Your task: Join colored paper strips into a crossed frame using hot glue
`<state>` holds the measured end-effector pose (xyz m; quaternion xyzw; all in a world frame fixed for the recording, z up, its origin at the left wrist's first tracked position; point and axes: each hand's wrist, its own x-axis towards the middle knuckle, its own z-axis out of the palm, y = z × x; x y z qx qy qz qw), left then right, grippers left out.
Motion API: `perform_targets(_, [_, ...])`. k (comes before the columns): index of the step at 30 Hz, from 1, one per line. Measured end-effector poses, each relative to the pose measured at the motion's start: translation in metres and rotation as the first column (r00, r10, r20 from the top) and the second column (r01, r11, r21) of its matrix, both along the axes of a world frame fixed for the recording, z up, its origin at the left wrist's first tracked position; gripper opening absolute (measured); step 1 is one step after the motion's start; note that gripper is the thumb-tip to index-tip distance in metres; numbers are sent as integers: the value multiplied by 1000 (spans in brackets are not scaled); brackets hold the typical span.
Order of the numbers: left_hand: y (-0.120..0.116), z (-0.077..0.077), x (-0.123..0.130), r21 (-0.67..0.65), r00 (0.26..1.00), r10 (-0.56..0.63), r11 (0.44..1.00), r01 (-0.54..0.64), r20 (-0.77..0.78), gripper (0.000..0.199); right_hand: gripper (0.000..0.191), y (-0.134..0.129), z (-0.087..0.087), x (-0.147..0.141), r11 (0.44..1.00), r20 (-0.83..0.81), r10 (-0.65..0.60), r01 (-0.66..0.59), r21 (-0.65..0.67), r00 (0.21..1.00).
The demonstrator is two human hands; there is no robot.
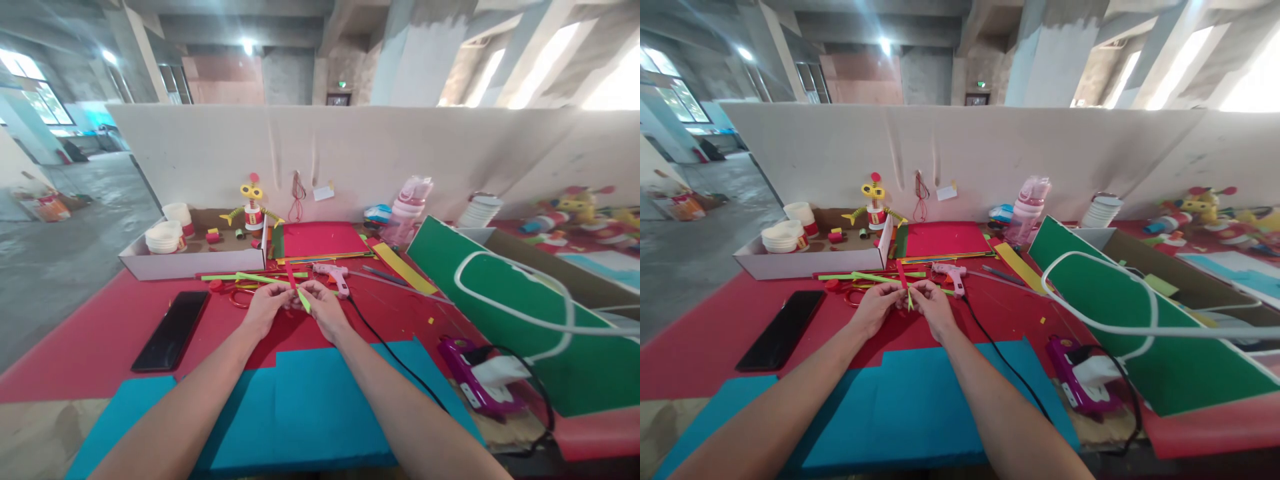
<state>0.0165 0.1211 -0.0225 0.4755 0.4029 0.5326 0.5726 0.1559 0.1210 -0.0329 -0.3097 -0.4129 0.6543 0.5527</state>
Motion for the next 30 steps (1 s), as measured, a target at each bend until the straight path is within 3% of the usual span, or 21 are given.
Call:
perform_targets(9, [-1, 1, 2, -79, 999, 47, 996, -45, 22, 28, 31, 0, 2, -2, 995, 88, -93, 89, 47, 992])
perform_targets(18, [0, 0, 3, -71, 993, 101, 993, -97, 54, 24, 35, -3, 3, -6, 999, -6, -37, 37, 13, 999])
perform_targets(30, [-4, 3, 8, 13, 982, 140, 990, -139, -125, 25, 18, 3, -3, 2, 951, 321, -291, 235, 203, 901])
